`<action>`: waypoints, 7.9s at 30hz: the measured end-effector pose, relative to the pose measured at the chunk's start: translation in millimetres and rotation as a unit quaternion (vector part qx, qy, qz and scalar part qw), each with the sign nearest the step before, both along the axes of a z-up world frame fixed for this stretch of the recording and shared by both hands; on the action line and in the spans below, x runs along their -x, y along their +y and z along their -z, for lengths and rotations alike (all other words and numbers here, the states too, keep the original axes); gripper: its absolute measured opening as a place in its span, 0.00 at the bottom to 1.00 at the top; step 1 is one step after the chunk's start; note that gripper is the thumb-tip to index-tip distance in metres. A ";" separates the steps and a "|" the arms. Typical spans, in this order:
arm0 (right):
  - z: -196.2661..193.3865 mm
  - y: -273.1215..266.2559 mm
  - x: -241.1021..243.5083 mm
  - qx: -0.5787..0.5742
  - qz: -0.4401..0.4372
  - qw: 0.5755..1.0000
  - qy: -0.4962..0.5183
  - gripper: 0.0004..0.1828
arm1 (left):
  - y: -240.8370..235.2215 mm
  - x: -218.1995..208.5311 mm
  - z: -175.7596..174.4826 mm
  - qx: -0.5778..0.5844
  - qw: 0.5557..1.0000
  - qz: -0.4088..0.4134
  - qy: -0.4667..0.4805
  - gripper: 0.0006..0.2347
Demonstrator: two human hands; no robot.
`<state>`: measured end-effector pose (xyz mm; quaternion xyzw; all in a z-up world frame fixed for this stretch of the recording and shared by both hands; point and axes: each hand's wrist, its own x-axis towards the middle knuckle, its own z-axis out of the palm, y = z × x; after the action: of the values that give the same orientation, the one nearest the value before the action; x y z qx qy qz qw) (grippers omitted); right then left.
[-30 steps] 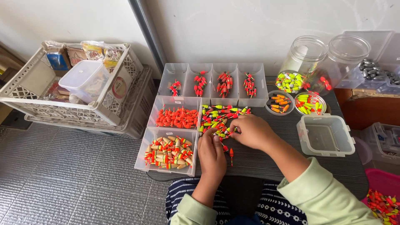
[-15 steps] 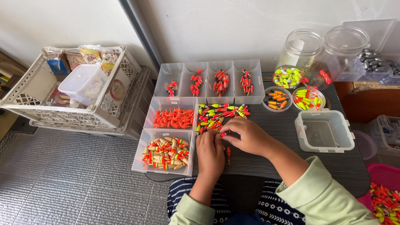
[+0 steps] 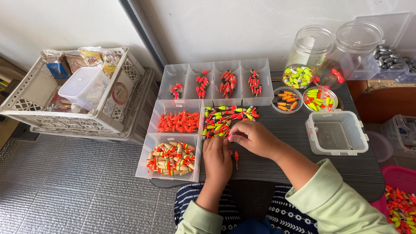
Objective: The person sits on the floor and assembles small fishing buoys by hand. They pick up yellow buoy bodies and red tips from a pink basket and the table, then fit the tips onto the bodies. The assembled buoys are placed into clear plastic containers on the table.
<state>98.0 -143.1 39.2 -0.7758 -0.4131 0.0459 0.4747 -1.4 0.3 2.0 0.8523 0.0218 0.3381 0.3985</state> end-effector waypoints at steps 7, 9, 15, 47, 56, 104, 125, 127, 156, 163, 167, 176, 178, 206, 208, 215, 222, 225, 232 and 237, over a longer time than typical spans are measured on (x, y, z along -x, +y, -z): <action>2.2 1.8 1.1 0.003 -0.016 0.997 -0.069 0.06 | 0.6 1.2 -0.8 0.046 0.999 0.005 0.011 0.10; 6.7 3.0 0.6 0.013 -0.018 0.996 -0.083 0.10 | 0.6 1.6 -0.4 0.023 1.000 0.003 0.000 0.10; -5.0 1.5 4.3 -0.025 -0.019 0.997 -0.068 0.07 | 0.2 1.7 -4.9 0.047 0.999 0.003 0.005 0.10; 8.8 -1.1 -5.1 0.022 -0.035 0.998 -0.057 0.15 | 1.0 -0.9 5.7 0.041 0.999 0.010 0.001 0.12; 2.5 -9.5 -4.1 0.032 -0.003 0.999 0.027 0.12 | 3.3 63.2 -69.2 0.033 0.986 0.011 0.160 0.10; 3.5 -1.4 -3.8 0.029 0.002 0.999 0.036 0.07 | -0.9 11.3 25.7 -0.136 0.989 -0.042 0.043 0.02; -0.1 1.5 1.4 0.016 -0.026 0.998 -0.054 0.06 | 1.0 10.1 15.2 -0.029 0.996 -0.028 0.083 0.06; 0.4 1.2 0.6 0.025 -0.024 0.997 -0.070 0.06 | -0.2 11.2 12.3 -0.036 0.996 -0.027 0.080 0.06; 15.3 3.3 -1.8 0.053 -0.033 0.992 -0.113 0.09 | 2.7 10.9 25.2 -0.019 0.996 -0.026 0.081 0.07; 6.0 1.9 2.4 0.053 -0.032 0.993 -0.101 0.10 | 2.8 11.2 18.2 0.011 0.996 -0.025 0.087 0.07; 6.6 3.6 -0.7 0.064 -0.039 0.991 -0.111 0.07 | 3.1 11.5 12.7 0.026 0.995 -0.027 0.097 0.08; -70.2 47.9 -25.2 0.245 0.007 0.969 0.028 0.21 | 8.2 21.1 -18.9 0.184 0.975 0.000 0.122 0.17; -96.0 82.9 -37.8 0.276 0.066 0.959 0.017 0.21 | 9.1 20.2 -18.2 0.170 0.974 0.007 0.151 0.18; 48.6 -58.6 92.5 0.140 0.256 0.944 -0.154 0.20 | 8.0 26.7 -11.2 -0.208 0.955 0.117 0.176 0.08; 44.3 -56.1 98.9 0.147 0.255 0.939 -0.177 0.18 | 7.4 27.9 -10.3 -0.217 0.955 0.113 0.168 0.09; 41.8 -49.7 108.8 0.169 0.278 0.915 -0.239 0.12 | 11.6 15.5 15.0 -0.133 0.978 0.101 0.124 0.09; 51.8 -47.9 101.7 0.185 0.299 0.892 -0.285 0.14 | 13.6 10.7 18.9 -0.087 0.985 0.088 0.118 0.08; 58.6 -48.9 101.1 0.202 0.302 0.888 -0.281 0.14 | 13.9 13.8 15.7 -0.056 0.985 0.087 0.138 0.08; 53.7 -49.4 106.7 0.172 0.289 0.898 -0.285 0.22 | 14.4 10.0 25.2 -0.067 0.985 0.084 0.136 0.08; 48.1 -33.3 100.4 0.167 0.264 0.919 -0.241 0.28 | 13.9 14.1 13.9 -0.097 0.973 0.079 0.195 0.06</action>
<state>-2.4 -176.4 -8.9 -0.9122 -0.2813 -0.2012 0.2197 -15.5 14.2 -12.0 0.9356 -0.0017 0.1330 0.3271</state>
